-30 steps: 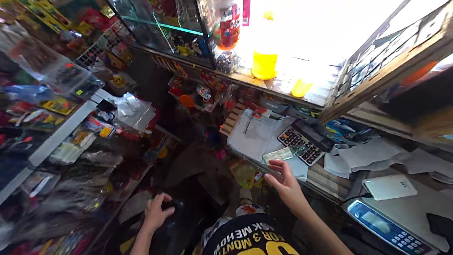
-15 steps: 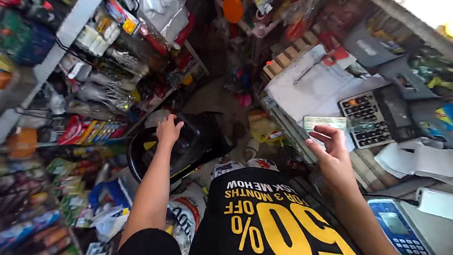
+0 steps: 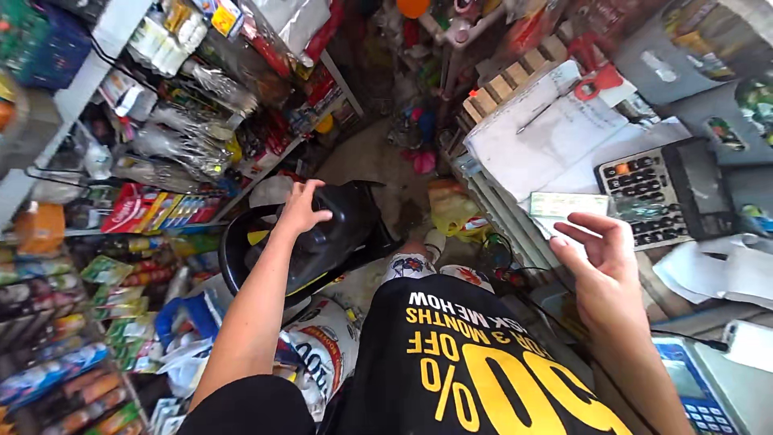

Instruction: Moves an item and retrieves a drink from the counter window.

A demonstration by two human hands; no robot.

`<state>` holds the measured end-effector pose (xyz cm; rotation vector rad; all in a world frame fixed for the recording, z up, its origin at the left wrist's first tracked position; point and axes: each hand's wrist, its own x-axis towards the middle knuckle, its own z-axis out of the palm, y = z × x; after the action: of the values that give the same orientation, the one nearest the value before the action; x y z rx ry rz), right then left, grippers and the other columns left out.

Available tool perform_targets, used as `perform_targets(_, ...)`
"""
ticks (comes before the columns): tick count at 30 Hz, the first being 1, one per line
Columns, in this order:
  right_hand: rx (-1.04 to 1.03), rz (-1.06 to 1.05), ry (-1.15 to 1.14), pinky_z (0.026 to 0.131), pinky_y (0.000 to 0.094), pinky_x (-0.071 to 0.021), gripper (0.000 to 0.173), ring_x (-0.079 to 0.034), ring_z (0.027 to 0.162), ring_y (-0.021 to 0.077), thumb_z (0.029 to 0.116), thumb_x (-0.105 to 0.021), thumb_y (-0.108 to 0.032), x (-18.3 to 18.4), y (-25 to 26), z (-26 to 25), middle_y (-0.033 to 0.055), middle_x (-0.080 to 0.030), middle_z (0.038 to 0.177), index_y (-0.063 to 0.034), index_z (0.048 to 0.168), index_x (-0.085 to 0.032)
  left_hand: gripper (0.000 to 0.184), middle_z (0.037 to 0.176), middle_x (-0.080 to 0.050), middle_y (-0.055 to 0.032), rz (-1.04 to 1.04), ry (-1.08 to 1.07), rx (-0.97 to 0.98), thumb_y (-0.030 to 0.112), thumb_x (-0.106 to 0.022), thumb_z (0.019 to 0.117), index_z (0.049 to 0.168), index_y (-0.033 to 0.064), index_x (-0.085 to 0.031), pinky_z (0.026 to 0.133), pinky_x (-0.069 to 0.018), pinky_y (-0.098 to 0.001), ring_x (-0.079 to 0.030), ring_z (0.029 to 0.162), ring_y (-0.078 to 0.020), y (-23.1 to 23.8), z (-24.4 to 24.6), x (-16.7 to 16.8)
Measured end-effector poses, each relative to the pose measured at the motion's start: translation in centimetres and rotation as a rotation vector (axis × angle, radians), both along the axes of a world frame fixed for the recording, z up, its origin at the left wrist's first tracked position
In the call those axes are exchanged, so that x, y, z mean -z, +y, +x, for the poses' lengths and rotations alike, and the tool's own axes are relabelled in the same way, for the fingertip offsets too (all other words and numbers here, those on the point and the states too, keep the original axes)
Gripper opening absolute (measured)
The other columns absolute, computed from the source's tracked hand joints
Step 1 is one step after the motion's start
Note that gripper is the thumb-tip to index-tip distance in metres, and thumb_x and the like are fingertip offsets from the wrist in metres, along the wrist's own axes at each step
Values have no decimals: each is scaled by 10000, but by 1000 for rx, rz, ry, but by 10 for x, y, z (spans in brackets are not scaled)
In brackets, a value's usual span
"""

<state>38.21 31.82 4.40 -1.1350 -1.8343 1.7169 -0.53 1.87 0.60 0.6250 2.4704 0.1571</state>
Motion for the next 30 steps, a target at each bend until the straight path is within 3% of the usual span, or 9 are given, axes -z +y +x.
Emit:
perform_targets(3, 23, -19, -14, 966, 265, -562, 577, -586, 1255, 135, 939, -665, -258, 0, -1, 3, 115, -506, 1408, -13, 1399, -416, 779, 1394, -477, -420, -310, 116, -161, 595, -484, 1024, 1431, -69, -489, 967, -457, -710, -542, 1234, -584, 16, 10, 1)
perform_targets(5, 22, -14, -14, 964, 264, -562, 573, -590, 1247, 132, 936, -665, -261, -3, -3, 2, 108, -508, 1405, -23, 1396, -420, 591, 1382, -501, -387, -330, 103, -41, 407, -599, 1032, 1411, -41, -525, 967, -450, -713, -500, 1274, -583, 12, 10, 9)
perform_targets(7, 16, 3, -2, 952, 260, -569, 565, -605, 1230, 131, 940, -665, -267, -6, -4, 2, 108, -521, 1393, -21, 1391, -430, 533, 1361, -520, -310, -132, 43, 94, 84, -827, 840, 1324, 53, -607, 972, -422, -732, -446, 1281, -574, 1, 2, 12)
perform_targets(8, 13, 10, 3, 943, 256, -570, 562, -609, 1223, 130, 942, -664, -266, -7, -4, 2, 112, -526, 1389, -17, 1389, -432, 552, 1347, -540, -258, -46, 2, 102, 47, -863, 783, 1284, 77, -634, 982, -401, -725, -449, 1277, -531, -3, -1, 7)
perform_targets(10, 6, 15, 15, 950, 261, -570, 559, -606, 1228, 136, 947, -661, -265, -4, -5, 1, 120, -523, 1391, -11, 1390, -434, 496, 1325, -565, -295, 68, 6, -20, 213, -849, 850, 1254, 12, -644, 1005, -420, -700, -524, 1241, -503, -6, -2, -3)
perform_targets(13, -6, 18, 9, 956, 267, -567, 546, -603, 1237, 141, 948, -647, -261, -4, -8, -1, 127, -527, 1392, -14, 1388, -439, 751, 1386, -481, -411, -156, 62, -233, 520, -643, 976, 1428, -59, -489, 989, -458, -700, -551, 1227, -567, 0, 6, -2)
perform_targets(18, -27, 30, 12, 949, 273, -568, 544, -610, 1234, 151, 941, -649, -288, -9, -12, -4, 125, -545, 1389, -23, 1377, -462, 743, 1342, -507, -421, -236, -50, -207, 342, -681, 995, 1554, 31, -303, 982, -458, -690, -555, 1211, -580, 7, 9, 7)
perform_targets(25, -31, 36, 37, 938, 265, -570, 538, -614, 1221, 153, 936, -647, -269, -9, -11, -10, 123, -550, 1363, -10, 1371, -463, 647, 1366, -441, -430, -278, -31, 53, 325, -652, 1011, 1525, 61, -359, 960, -497, -650, -566, 1170, -581, -4, 5, 5)
perform_targets(30, -22, 55, 43, 969, 294, -560, 572, -601, 1242, 169, 933, -658, -324, -8, -4, -11, 127, -545, 1384, -14, 1375, -466, 652, 1319, -514, -378, -291, 26, 96, 407, -660, 987, 1495, 81, -413, 934, -514, -640, -595, 1159, -538, -9, 4, 5)
